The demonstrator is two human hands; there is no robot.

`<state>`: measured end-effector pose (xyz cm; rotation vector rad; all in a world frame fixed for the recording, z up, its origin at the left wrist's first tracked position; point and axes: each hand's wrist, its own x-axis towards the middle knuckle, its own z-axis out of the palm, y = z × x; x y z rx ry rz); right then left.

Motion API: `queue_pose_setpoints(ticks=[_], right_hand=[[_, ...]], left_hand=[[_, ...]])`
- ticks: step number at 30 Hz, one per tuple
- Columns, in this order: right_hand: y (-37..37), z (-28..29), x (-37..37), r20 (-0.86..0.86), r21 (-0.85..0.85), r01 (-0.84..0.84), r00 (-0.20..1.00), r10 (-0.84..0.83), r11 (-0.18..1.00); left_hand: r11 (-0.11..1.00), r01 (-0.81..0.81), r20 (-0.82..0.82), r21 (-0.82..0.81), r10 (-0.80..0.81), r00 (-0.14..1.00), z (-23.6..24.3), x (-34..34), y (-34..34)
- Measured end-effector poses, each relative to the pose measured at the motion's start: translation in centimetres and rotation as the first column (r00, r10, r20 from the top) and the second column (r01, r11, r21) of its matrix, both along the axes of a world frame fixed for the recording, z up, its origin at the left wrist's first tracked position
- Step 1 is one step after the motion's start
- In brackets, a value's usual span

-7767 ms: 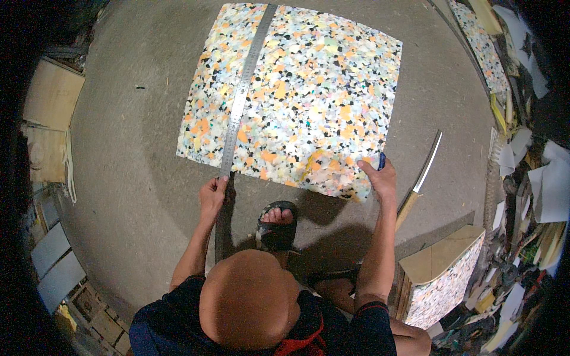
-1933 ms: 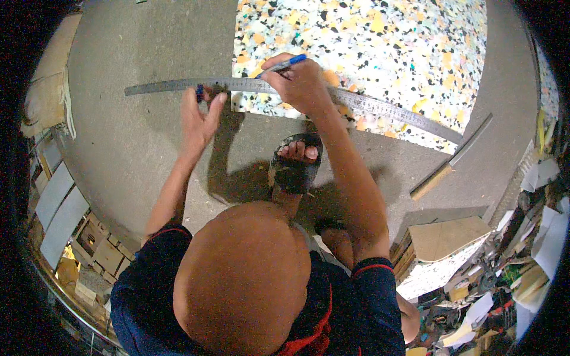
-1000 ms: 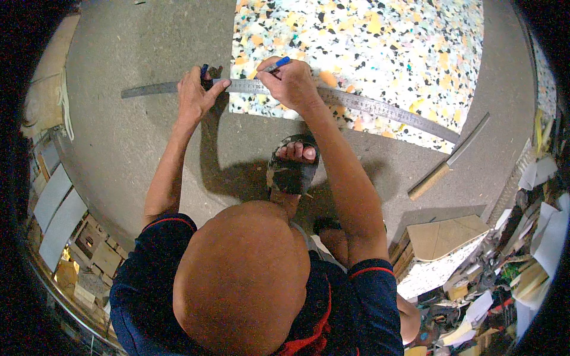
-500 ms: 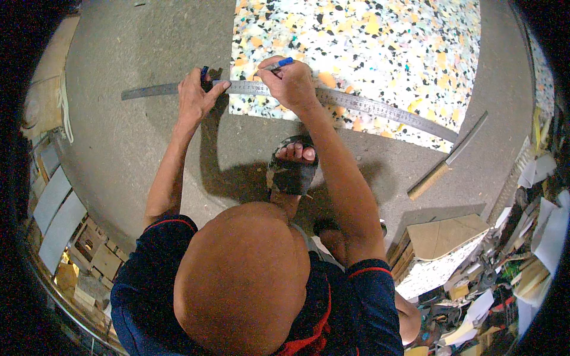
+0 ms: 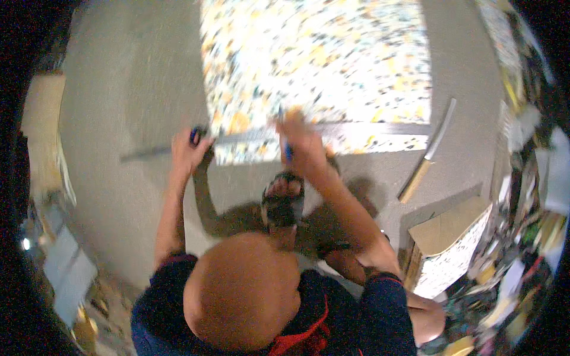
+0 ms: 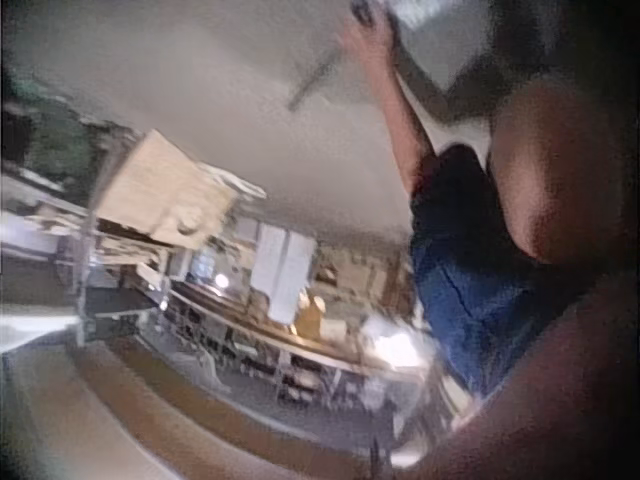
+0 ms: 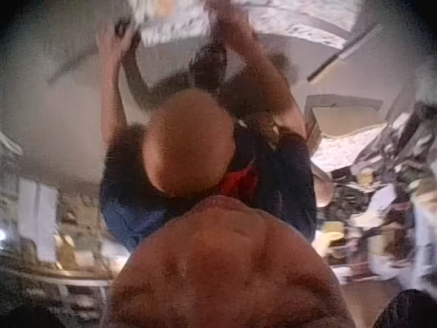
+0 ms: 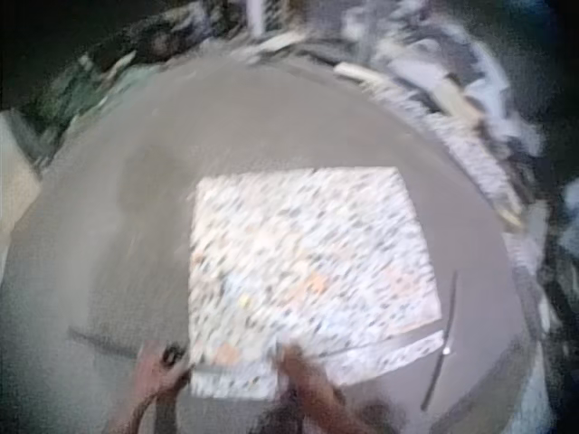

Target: The person measures and marks a speckled laminate sheet using a metal ruler and a blue pen, then cuts along the marked lines with a utility knife. The person repeats the measure-mark-cut cycle on multiple sections of the sheet.

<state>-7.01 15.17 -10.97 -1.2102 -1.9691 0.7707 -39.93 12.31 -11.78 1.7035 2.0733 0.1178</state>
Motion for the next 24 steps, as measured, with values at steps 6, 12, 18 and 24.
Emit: queue_pose_setpoints(ticks=[6,12,18,24], right_hand=[[-1.1,3.1,9.6,0.466,0.019,-0.198,0.869,0.166,0.98],[0.5,0.3,12.1,0.591,0.215,-0.185,0.807,0.023,0.959],[1.4,0.2,12.4,0.548,0.288,-0.188,0.837,-0.001,0.939],[-0.4,2.8,13.2,0.453,0.176,-0.196,0.886,0.098,0.965]], left_hand=[[0.939,-0.339,0.35,0.058,0.299,0.888,2.9,1.0,5.0],[0.902,-0.391,0.394,0.182,0.297,0.87,2.9,-1.7,12.0],[0.852,-0.393,0.317,0.346,0.289,0.903,4.1,-0.5,19.5],[0.865,-0.355,0.262,0.355,0.273,0.926,3.6,-0.6,25.9]])
